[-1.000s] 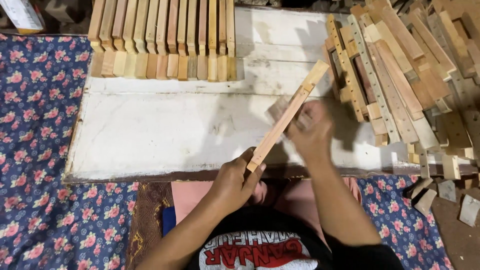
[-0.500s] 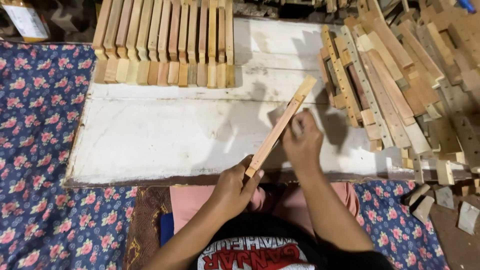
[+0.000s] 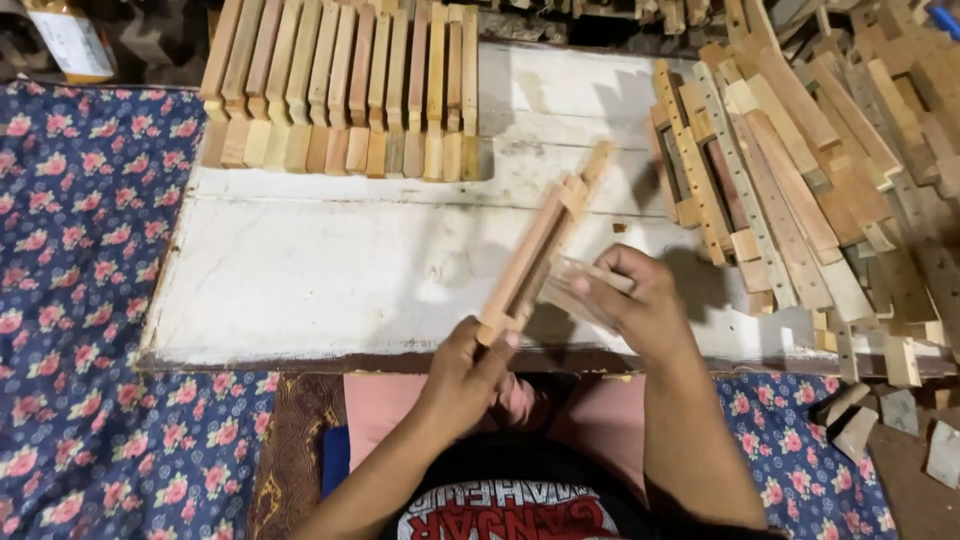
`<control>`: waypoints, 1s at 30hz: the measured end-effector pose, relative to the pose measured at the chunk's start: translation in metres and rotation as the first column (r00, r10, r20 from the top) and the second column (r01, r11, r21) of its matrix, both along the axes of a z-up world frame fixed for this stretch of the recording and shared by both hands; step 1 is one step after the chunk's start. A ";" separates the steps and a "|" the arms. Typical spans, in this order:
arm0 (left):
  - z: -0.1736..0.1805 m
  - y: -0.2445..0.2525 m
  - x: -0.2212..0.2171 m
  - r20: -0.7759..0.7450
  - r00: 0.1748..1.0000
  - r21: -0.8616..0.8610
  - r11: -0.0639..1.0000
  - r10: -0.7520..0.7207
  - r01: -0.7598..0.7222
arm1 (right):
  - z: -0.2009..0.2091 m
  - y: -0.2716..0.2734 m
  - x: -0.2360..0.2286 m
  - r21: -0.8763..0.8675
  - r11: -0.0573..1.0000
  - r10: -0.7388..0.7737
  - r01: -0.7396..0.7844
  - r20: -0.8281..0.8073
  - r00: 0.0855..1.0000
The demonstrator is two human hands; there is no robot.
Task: Sanding wooden frame components manually using sandpaper to smooth the surfaces and edges.
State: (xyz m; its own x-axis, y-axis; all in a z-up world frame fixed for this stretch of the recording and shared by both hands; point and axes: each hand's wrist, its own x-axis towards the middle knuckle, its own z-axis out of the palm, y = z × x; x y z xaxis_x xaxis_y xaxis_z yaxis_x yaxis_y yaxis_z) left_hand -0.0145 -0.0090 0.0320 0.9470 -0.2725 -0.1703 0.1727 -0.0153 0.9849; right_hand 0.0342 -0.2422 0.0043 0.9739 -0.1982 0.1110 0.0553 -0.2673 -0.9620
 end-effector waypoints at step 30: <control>-0.045 0.017 -0.011 -0.168 0.926 -0.658 0.738 -0.338 0.150 | 0.042 -0.030 0.051 -0.479 0.798 0.034 0.365 0.641 0.767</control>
State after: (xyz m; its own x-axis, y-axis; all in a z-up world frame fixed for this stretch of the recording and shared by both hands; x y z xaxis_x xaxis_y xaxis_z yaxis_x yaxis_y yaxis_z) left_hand -0.0251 0.0084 -0.0126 0.7768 -0.6209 -0.1048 0.4988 0.5051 0.7044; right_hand 0.0853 -0.2718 0.0468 0.6160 -0.0586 0.7856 0.4523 -0.7902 -0.4136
